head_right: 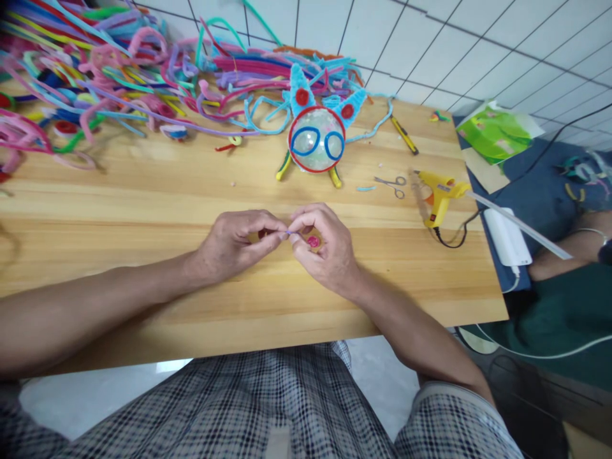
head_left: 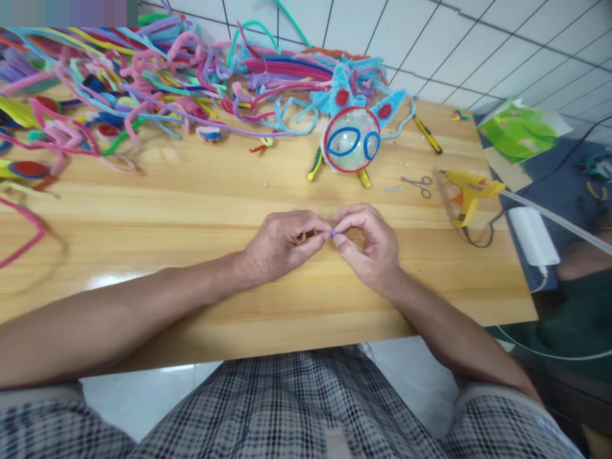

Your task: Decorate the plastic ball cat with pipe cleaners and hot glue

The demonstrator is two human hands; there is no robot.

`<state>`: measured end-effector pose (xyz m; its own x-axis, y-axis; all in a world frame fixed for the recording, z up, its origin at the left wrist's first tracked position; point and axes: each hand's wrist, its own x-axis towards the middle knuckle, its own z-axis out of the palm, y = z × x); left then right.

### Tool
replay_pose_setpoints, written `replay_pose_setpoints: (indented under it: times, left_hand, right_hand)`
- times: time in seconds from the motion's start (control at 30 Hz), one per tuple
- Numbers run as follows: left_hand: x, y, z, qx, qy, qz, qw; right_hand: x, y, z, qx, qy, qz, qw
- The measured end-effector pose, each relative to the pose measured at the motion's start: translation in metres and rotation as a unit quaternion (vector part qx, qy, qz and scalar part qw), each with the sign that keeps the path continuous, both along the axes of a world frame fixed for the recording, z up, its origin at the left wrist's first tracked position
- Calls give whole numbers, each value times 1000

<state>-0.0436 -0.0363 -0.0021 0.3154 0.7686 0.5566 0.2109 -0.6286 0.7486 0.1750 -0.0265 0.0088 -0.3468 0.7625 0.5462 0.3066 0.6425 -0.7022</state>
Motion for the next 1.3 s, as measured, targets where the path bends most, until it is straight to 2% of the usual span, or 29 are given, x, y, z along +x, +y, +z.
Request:
replay_pose_setpoints:
  times: [0.17,0.33,0.5,0.67,1.0,1.3]
  left_hand:
    - [0,0,-1,-5,-1,0,1000]
    - [0,0,-1,-6,1,1,1000]
    - [0,1,-2,2,-1,1,1000]
    - [1,1,-3,4,1,5,1000]
    - [1,1,-1,-42,-5,9,999]
    - [1,1,-1,-34,-9,10,999]
  right_hand:
    - [1,0,1,-18,-14,-6,1000]
    - [1,0,1,-32,12,19,999]
    - [2,2,-1,-78,36,41,995]
    - [4,3,-1,-125,25,34,991]
    - [3,1,-3,-89,24,29,995]
    - [3,2,-3,-79,27,32,996]
